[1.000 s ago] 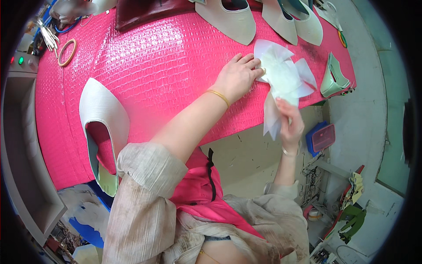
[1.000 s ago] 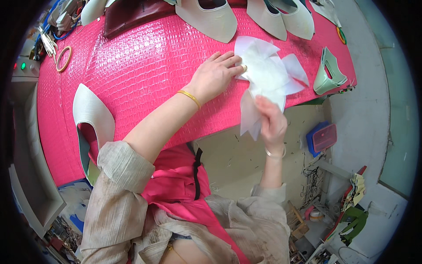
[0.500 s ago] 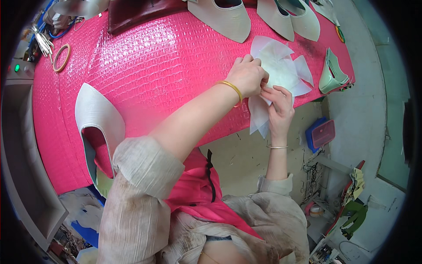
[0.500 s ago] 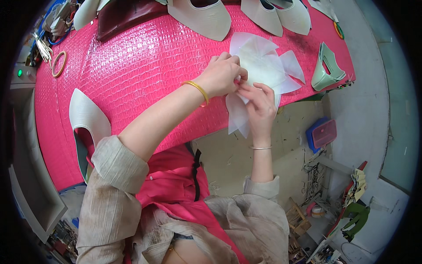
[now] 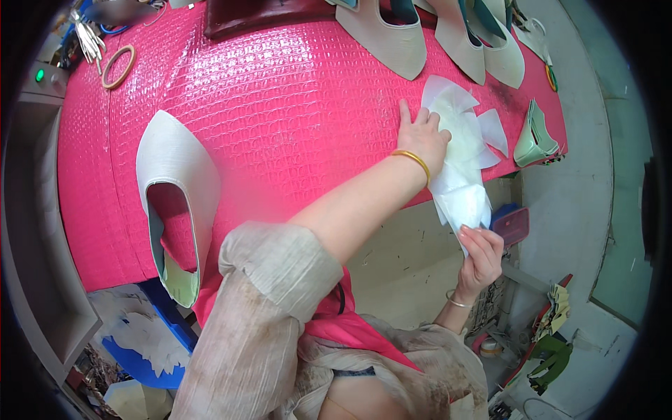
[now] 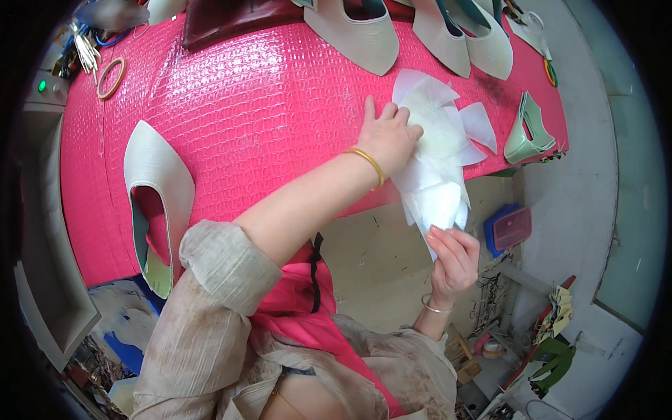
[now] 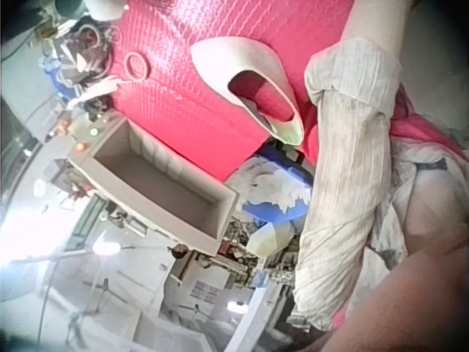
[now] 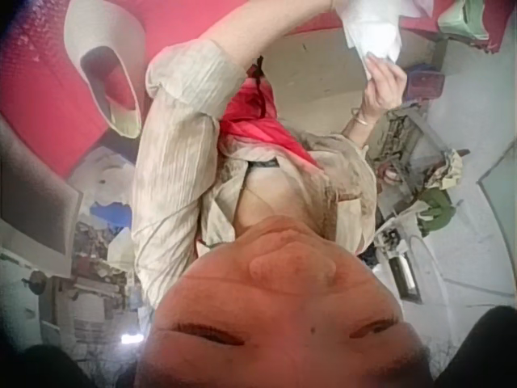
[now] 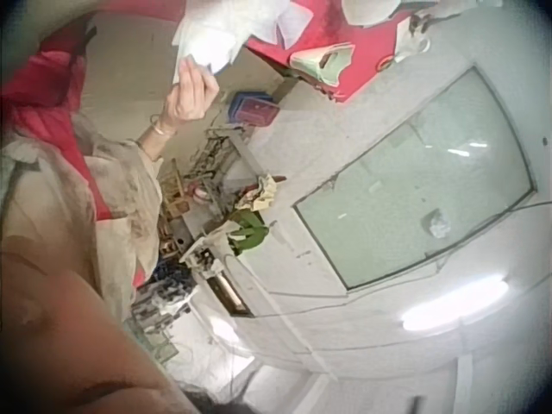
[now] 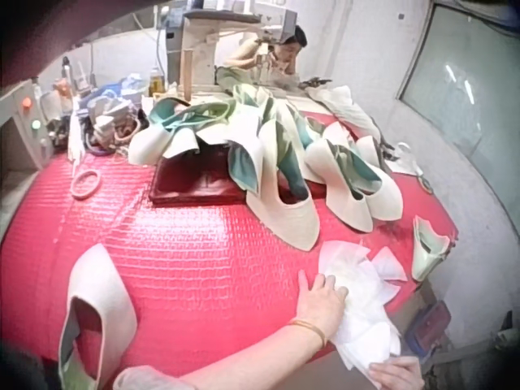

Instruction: Checking and assembling shoe components by hand on a workstation.

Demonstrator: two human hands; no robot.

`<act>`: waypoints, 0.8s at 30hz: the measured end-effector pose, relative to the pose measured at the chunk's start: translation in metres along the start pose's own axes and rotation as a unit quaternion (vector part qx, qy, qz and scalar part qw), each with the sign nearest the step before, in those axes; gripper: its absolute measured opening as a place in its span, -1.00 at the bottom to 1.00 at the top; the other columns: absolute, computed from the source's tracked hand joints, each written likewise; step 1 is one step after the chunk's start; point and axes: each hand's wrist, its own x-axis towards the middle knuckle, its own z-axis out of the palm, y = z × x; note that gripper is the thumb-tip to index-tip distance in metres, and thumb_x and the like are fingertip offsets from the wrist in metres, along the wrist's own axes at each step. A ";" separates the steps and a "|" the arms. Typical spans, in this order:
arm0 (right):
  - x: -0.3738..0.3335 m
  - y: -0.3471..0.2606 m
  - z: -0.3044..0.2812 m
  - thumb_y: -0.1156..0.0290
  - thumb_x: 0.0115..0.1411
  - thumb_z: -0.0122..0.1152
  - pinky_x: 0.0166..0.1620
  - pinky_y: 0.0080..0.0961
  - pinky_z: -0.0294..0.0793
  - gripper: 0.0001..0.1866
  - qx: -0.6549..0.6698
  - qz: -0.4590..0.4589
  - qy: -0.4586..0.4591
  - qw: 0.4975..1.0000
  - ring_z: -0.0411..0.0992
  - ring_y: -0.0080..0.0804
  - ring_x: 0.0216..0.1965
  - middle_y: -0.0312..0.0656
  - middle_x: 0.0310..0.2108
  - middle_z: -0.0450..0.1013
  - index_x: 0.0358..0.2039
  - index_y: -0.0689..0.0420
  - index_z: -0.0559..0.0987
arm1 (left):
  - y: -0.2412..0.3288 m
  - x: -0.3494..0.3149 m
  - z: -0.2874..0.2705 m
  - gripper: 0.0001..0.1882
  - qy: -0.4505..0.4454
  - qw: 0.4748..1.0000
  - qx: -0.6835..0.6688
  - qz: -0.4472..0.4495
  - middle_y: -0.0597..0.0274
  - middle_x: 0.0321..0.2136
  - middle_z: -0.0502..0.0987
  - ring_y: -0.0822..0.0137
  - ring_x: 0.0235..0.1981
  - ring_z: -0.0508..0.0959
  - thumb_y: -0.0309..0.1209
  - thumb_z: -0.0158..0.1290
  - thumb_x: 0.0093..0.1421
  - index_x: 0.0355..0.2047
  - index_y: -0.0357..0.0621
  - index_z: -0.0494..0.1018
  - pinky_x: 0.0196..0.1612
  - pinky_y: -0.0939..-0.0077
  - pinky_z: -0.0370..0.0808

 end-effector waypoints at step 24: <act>-0.030 -0.040 -0.082 0.21 0.00 0.12 -0.39 -0.43 0.35 -0.78 0.154 -0.010 0.000 0.988 0.35 -0.26 -0.46 -0.21 -0.59 0.43 -0.57 0.10 0.45 | -0.024 -0.014 0.012 -0.60 -0.121 0.964 -0.098 0.216 0.41 0.14 0.16 0.39 0.19 0.08 -0.37 -0.05 0.04 -0.06 0.25 0.38 0.21 0.27 -0.07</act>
